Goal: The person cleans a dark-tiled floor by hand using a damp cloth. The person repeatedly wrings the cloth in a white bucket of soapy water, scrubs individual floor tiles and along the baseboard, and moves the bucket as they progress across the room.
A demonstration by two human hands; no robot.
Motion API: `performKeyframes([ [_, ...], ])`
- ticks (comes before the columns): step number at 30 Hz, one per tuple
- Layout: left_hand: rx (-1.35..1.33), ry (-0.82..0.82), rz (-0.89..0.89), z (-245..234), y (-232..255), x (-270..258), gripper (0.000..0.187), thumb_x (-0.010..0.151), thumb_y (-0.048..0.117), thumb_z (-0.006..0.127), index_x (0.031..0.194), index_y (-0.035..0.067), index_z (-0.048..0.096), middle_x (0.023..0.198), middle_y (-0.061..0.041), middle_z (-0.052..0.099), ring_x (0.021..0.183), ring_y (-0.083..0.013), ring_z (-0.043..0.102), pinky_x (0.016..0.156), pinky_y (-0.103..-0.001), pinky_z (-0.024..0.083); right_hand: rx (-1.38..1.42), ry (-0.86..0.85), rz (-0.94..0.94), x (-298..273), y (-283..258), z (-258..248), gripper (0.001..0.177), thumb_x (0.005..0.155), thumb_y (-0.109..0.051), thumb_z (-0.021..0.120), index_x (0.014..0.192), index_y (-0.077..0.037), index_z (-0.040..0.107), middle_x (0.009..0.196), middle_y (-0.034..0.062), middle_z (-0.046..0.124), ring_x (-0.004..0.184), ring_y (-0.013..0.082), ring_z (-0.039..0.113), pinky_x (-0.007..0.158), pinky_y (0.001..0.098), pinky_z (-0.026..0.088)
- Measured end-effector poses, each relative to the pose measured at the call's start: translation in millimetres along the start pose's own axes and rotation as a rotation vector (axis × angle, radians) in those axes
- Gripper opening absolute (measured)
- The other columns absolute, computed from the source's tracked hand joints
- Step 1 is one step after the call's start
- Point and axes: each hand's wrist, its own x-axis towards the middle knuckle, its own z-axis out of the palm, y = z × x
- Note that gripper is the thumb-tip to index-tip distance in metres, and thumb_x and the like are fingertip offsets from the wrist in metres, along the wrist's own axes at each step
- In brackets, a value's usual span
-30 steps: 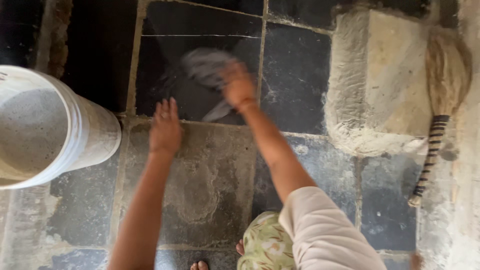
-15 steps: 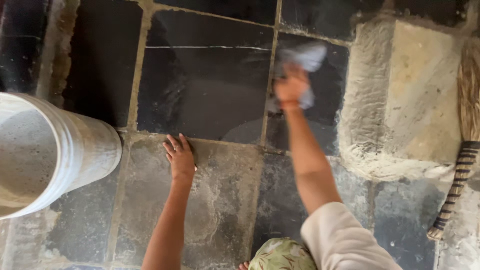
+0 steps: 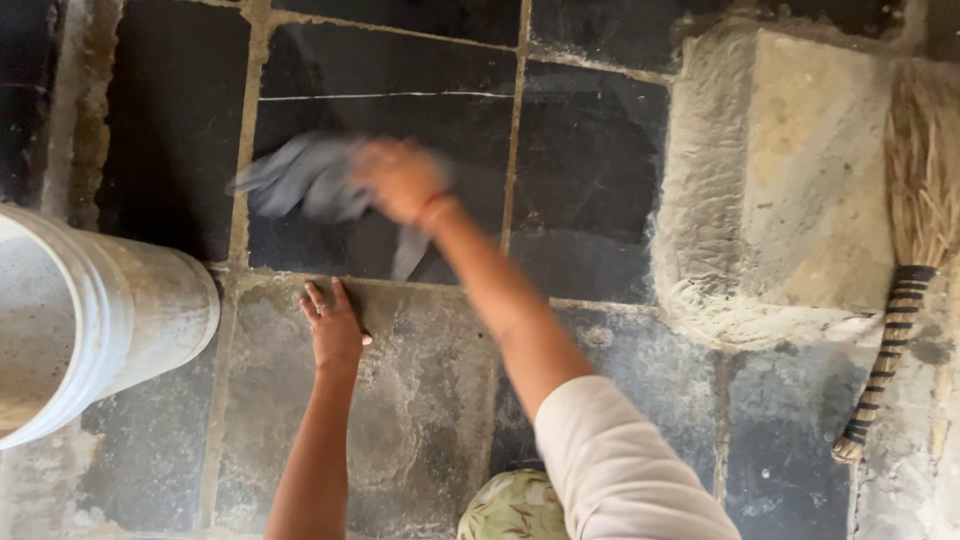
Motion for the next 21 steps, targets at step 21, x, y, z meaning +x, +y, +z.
performKeyframes([
  [21, -0.195, 0.066, -0.075, 13, -3, 0, 0.125, 0.068, 0.045, 0.092, 0.162, 0.008, 0.016, 0.163, -0.030, 0.017, 0.151, -0.0452, 0.022, 0.126, -0.048, 0.029, -0.148, 0.514, 0.662, -182, -76, 49, 0.059, 0.088, -0.026, 0.058, 0.147, -0.018, 0.054, 0.151, 0.0144, 0.051, 0.145, 0.0404, 0.038, 0.111, 0.0666, 0.028],
])
